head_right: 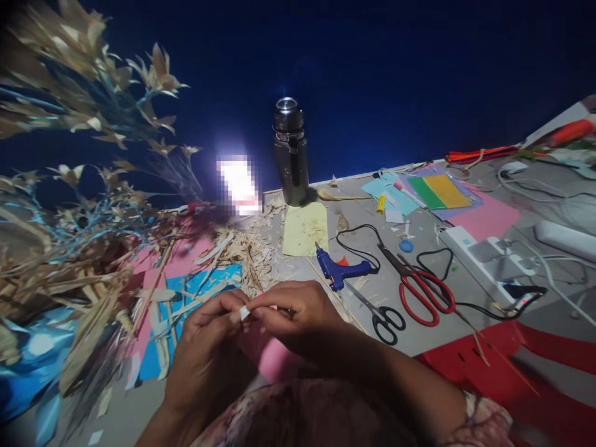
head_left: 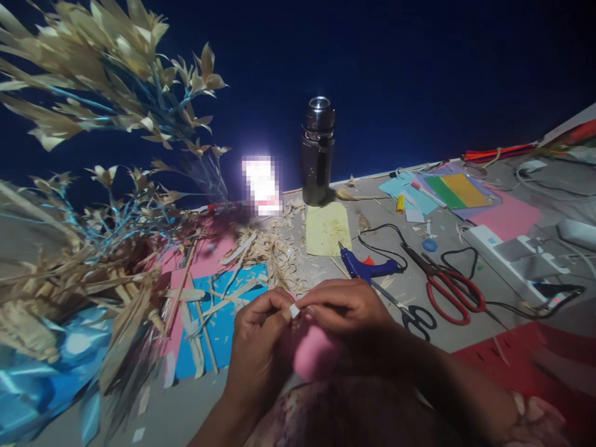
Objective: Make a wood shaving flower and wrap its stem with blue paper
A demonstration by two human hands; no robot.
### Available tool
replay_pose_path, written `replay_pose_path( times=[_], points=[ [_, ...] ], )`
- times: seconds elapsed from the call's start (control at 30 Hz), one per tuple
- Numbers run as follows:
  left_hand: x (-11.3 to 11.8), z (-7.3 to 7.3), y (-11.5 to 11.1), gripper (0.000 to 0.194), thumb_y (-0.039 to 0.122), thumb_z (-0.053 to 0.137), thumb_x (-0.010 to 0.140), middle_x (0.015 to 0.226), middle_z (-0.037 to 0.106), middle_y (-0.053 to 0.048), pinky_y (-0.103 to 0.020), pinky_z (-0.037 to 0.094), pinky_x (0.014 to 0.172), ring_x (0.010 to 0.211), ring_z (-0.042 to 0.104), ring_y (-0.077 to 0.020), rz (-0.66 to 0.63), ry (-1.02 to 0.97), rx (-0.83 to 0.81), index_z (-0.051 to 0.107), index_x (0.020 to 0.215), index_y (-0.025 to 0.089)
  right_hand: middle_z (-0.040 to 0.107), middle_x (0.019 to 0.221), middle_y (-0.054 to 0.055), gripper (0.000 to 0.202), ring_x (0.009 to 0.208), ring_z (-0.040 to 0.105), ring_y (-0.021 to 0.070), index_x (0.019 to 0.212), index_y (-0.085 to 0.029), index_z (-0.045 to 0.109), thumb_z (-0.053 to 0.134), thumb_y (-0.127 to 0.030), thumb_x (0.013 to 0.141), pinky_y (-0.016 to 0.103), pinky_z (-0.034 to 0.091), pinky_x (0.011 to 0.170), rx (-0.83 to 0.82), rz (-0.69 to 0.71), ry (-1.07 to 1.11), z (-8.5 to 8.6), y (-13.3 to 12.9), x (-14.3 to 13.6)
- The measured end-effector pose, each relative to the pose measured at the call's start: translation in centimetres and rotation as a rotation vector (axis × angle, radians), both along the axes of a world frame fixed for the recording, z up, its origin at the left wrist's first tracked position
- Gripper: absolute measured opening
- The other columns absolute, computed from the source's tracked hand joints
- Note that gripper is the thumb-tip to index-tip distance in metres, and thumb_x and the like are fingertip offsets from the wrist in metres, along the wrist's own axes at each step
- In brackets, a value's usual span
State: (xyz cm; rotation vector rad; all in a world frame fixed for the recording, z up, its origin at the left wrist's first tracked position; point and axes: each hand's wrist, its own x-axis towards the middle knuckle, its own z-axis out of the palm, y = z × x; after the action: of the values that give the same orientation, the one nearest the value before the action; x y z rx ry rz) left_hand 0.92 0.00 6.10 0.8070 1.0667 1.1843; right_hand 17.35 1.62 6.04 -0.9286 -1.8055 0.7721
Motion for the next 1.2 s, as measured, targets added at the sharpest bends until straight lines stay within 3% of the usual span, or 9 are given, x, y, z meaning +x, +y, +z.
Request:
replay_pose_path(
  times=[0.13, 0.27, 0.4, 0.47, 0.6, 0.73, 0.87, 1.0, 1.2],
  points=[
    [-0.2, 0.2, 0.1, 0.017, 0.019, 0.07, 0.076, 0.063, 0.06, 0.0, -0.025, 0.043, 0.061, 0.062, 0.053, -0.0136, -0.007, 0.001, 0.02, 0.067, 0.059, 0.019, 0.079, 0.073, 0.004, 0.017, 0.059, 0.072, 0.0146, 0.092, -0.017, 0.08, 0.063, -0.02, 0.091, 0.022, 0.052, 0.049, -0.324, -0.023, 0.153, 0.1, 0.3, 0.9],
    [-0.7, -0.5, 0.0, 0.022, 0.022, 0.068, 0.084, 0.062, 0.059, 0.002, -0.025, 0.04, 0.061, 0.061, 0.051, -0.0131, -0.011, 0.253, 0.09, 0.065, 0.062, 0.02, 0.077, 0.073, 0.003, 0.015, 0.063, 0.07, 0.0151, 0.083, -0.018, 0.075, 0.062, -0.018, 0.091, 0.026, 0.053, 0.056, 0.012, -0.198, 0.074, 0.7, 0.4, 1.3],
    [-0.5, -0.5, -0.1, 0.024, 0.027, 0.066, 0.087, 0.06, 0.056, 0.003, -0.026, 0.038, 0.056, 0.058, 0.049, -0.0136, 0.008, 0.477, 0.179, 0.063, 0.063, 0.021, 0.073, 0.075, 0.004, 0.023, 0.072, 0.067, 0.0174, 0.078, -0.018, 0.068, 0.054, -0.009, 0.093, 0.031, 0.048, 0.063, 0.402, -0.106, -0.456, 1.7, -0.1, 0.9],
    [-0.3, -0.2, -0.1, 0.024, 0.025, 0.064, 0.086, 0.061, 0.057, 0.003, -0.026, 0.039, 0.057, 0.058, 0.051, -0.0146, 0.024, 0.552, 0.237, 0.063, 0.063, 0.021, 0.07, 0.074, 0.004, 0.021, 0.07, 0.063, 0.018, 0.075, -0.018, 0.065, 0.056, -0.01, 0.092, 0.033, 0.041, 0.059, 0.456, -0.066, -0.654, 1.8, -0.4, 0.7],
    [0.0, 0.1, 0.0, 0.022, 0.02, 0.063, 0.083, 0.062, 0.06, 0.001, -0.028, 0.041, 0.06, 0.06, 0.055, -0.0162, 0.034, 0.682, 0.381, 0.06, 0.061, 0.022, 0.065, 0.069, 0.002, 0.021, 0.065, 0.056, 0.0175, 0.072, -0.019, 0.061, 0.058, -0.009, 0.09, 0.035, 0.028, 0.054, 0.48, -0.067, -0.744, 1.4, -0.4, 0.5],
    [0.2, 0.1, 0.0, 0.023, 0.02, 0.062, 0.084, 0.062, 0.06, 0.001, -0.029, 0.042, 0.06, 0.059, 0.056, -0.017, 0.02, 0.735, 0.447, 0.058, 0.061, 0.023, 0.061, 0.067, 0.0, 0.021, 0.063, 0.053, 0.0166, 0.071, -0.02, 0.059, 0.058, -0.007, 0.088, 0.034, 0.024, 0.054, 0.485, -0.037, -0.744, 0.9, -0.3, 0.5],
    [0.3, 0.0, 0.0, 0.024, 0.02, 0.061, 0.084, 0.061, 0.06, 0.001, -0.029, 0.042, 0.059, 0.058, 0.056, -0.0172, 0.016, 0.744, 0.455, 0.056, 0.06, 0.024, 0.059, 0.064, 0.0, 0.023, 0.059, 0.05, 0.0147, 0.068, -0.02, 0.055, 0.055, -0.005, 0.087, 0.031, 0.026, 0.055, 0.466, -0.141, -0.655, -0.1, -0.4, -0.1],
    [0.3, -0.1, 0.0, 0.021, 0.02, 0.063, 0.083, 0.063, 0.063, 0.001, -0.028, 0.044, 0.06, 0.06, 0.058, -0.0169, 0.036, 0.705, 0.437, 0.061, 0.063, 0.023, 0.059, 0.06, 0.0, 0.023, 0.055, 0.05, 0.0131, 0.064, -0.02, 0.055, 0.051, -0.007, 0.083, 0.029, 0.028, 0.054, 0.332, -0.251, -0.479, -1.1, -0.4, -0.9],
    [0.3, -0.2, 0.0, 0.018, 0.021, 0.066, 0.082, 0.065, 0.066, 0.0, -0.028, 0.046, 0.063, 0.063, 0.061, -0.0176, 0.063, 0.651, 0.378, 0.065, 0.064, 0.023, 0.061, 0.058, -0.001, 0.023, 0.053, 0.053, 0.0118, 0.063, -0.019, 0.059, 0.049, -0.006, 0.08, 0.027, 0.034, 0.054, 0.196, -0.236, -0.288, -0.9, -0.3, -1.3]
  ],
)
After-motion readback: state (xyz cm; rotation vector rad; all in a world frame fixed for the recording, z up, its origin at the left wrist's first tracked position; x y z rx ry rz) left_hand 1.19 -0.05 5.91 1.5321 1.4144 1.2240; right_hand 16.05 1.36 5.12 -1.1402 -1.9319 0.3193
